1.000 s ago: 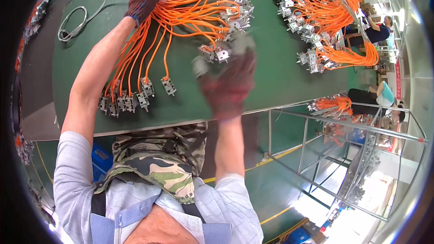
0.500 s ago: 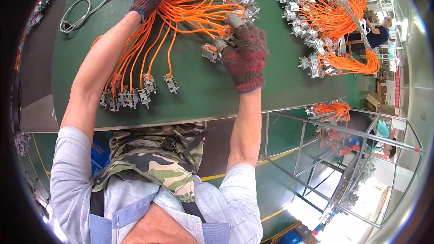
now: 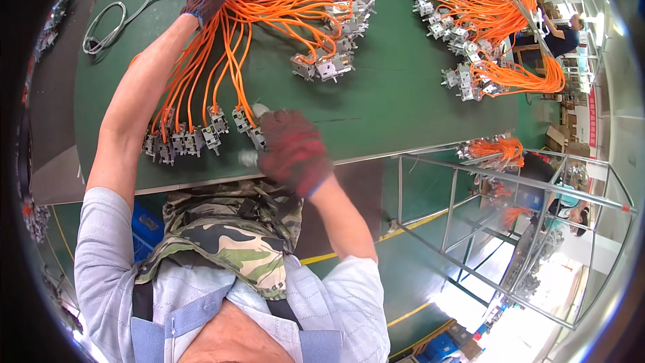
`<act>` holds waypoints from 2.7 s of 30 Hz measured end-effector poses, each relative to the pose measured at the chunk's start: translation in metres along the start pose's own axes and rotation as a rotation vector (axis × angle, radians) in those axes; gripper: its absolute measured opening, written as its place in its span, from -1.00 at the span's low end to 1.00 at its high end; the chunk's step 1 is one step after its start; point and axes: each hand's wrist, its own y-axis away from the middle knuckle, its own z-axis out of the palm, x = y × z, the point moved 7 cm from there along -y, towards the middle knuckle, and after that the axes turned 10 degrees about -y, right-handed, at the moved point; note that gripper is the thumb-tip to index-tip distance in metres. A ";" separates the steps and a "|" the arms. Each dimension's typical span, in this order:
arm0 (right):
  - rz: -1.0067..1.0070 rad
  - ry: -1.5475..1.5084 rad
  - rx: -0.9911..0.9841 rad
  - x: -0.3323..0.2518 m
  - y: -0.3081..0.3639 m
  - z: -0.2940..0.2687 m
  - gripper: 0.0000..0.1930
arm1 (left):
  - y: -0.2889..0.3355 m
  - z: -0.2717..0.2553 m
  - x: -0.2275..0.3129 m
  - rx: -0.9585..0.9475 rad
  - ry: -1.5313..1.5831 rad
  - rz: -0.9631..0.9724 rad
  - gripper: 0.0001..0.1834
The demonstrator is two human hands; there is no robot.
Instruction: The person is assembling and testing electrical wiring harnesses on an assembly line conveyor.
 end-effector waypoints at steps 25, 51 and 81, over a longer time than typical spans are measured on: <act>0.249 -0.367 0.543 0.130 -0.043 -0.079 0.02 | 0.126 -0.034 0.215 -0.327 -0.247 0.670 -0.73; 0.103 -0.683 0.542 0.101 -0.028 -0.072 -0.33 | 0.126 -0.038 0.221 -0.626 -0.260 0.633 -0.80; 0.275 -1.101 0.437 0.093 -0.010 -0.056 -0.48 | 0.141 -0.064 0.203 -0.602 -0.437 0.799 -0.77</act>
